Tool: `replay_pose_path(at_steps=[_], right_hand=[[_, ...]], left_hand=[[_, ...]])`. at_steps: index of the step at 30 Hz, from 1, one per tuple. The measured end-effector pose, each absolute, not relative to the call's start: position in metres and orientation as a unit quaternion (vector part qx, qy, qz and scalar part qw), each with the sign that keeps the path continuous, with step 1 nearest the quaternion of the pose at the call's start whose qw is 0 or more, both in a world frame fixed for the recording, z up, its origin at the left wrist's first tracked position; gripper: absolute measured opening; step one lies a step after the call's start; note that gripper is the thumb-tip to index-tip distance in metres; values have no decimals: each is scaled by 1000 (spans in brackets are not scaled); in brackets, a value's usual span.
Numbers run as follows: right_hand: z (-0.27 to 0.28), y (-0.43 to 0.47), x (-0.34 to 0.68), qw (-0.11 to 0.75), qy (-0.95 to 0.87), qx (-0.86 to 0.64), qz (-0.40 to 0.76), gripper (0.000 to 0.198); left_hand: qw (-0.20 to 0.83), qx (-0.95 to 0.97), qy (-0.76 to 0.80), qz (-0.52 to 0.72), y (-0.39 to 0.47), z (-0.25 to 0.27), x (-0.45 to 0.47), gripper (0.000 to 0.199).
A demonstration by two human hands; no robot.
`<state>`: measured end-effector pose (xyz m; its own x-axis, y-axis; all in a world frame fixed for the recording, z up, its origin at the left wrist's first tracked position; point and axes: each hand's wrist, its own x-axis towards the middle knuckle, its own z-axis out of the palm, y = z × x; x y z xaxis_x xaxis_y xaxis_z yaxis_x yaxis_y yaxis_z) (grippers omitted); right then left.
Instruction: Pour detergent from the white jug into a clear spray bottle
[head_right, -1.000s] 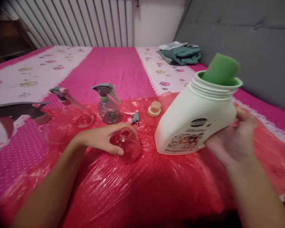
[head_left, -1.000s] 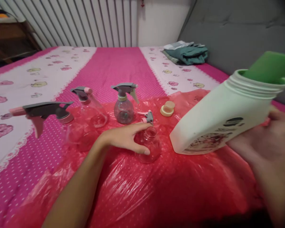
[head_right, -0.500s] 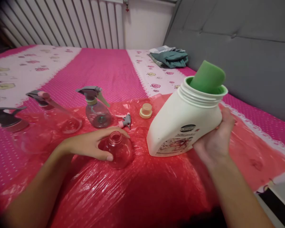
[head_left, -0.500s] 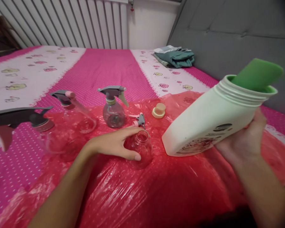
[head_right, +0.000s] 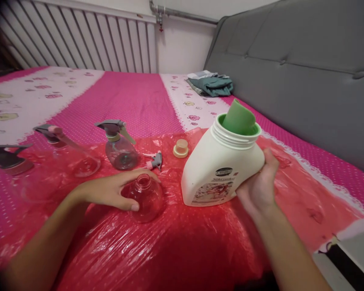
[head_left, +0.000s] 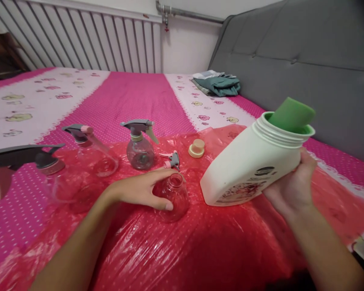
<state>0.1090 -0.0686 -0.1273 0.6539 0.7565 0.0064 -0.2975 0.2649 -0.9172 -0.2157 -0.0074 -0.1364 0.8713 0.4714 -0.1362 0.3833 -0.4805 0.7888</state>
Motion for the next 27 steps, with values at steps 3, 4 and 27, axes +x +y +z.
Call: replay_pose_path(at_steps=[3, 4, 27], right_hand=[[-127, -69, 109, 773, -229, -485, 339, 49], [-127, -70, 109, 780, -226, -478, 336, 48], [-133, -76, 116, 788, -233, -427, 377, 51]], left_hand=[[452, 855, 246, 64, -7, -140, -216, 73], [454, 854, 247, 66, -7, -141, -216, 74], [455, 851, 259, 45, -8, -138, -214, 78]])
